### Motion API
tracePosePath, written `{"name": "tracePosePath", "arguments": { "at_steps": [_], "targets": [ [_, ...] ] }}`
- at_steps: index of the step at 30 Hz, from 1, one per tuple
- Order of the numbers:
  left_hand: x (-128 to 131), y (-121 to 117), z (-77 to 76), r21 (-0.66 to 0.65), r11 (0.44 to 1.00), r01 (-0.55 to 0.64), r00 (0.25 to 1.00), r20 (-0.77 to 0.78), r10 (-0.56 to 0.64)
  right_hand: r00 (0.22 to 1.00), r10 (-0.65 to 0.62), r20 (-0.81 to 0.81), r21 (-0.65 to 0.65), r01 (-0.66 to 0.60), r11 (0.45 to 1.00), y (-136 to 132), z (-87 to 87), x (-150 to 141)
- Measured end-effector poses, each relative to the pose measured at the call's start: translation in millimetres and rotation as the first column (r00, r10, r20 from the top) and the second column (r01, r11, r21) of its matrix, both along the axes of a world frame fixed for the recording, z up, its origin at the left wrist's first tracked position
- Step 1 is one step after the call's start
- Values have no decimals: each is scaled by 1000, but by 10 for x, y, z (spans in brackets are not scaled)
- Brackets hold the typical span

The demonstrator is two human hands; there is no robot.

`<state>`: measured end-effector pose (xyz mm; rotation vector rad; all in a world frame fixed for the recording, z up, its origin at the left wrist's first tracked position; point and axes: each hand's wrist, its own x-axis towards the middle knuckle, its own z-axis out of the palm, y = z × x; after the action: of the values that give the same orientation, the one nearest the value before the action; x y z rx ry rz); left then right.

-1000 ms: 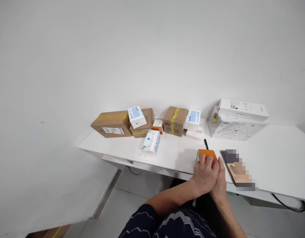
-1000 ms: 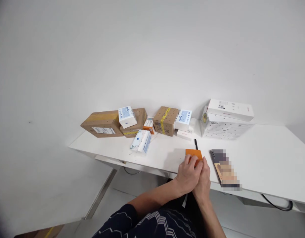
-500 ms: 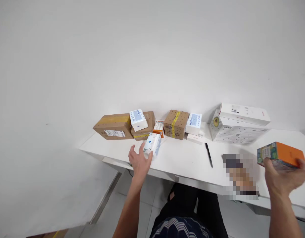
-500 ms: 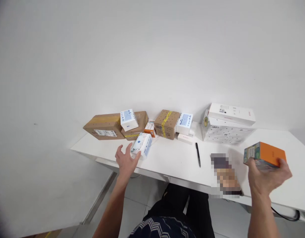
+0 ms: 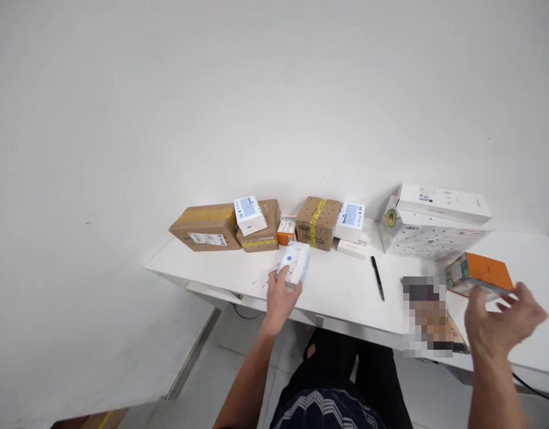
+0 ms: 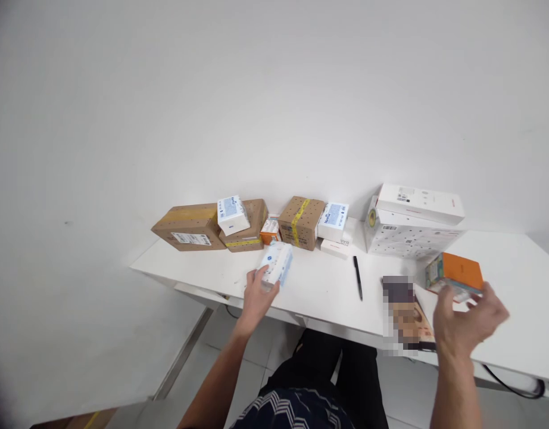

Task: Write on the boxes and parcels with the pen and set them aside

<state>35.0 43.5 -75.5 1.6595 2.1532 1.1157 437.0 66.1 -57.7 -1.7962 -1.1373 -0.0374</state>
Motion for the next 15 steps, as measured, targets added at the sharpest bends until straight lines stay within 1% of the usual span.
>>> {"name": "tracePosePath", "arguments": {
  "at_steps": [1,2,3,4,5,6,7,8,9,10,12,15],
  "targets": [
    [108,-14,13,-5,998,57,997,53,-56,993,-91,-69,21,93,995,-31,20,-147],
    [215,-25,31,-7,993,117,986,122,-115,993,-34,-115,-35,31,999,-62,25,-302],
    [315,-33,52,-4,987,163,963,217,-158,982,28,-188,-57,-39,998,-93,17,-460],
    [405,-35,71,-18,978,207,921,342,-189,960,133,-246,-83,-157,984,-125,-1,-614],
    [480,-34,89,-45,967,252,851,485,-199,929,241,-282,-96,-277,956,-159,-26,-759],
    [541,-28,102,-73,951,300,756,626,-191,899,323,-296,-109,-367,924,-195,-52,-890],
    [586,-21,112,-99,930,353,645,746,-165,867,386,-315,-117,-440,891,-233,-80,-1002],
    [618,-13,118,-113,909,400,538,832,-134,831,434,-348,-118,-497,859,-270,-106,-1094],
    [639,-6,122,-113,893,435,452,885,-108,795,460,-396,-117,-540,833,-307,-133,-1165],
    [652,0,125,-106,886,452,391,916,-90,754,466,-463,-109,-570,814,-341,-162,-1217],
    [659,4,137,-89,889,448,319,946,-66,655,423,-626,-79,-593,801,-399,-231,-1281],
    [649,-6,192,-15,910,415,243,965,-95,504,277,-818,-56,-548,835,-460,-357,-1357]
  ]
}}
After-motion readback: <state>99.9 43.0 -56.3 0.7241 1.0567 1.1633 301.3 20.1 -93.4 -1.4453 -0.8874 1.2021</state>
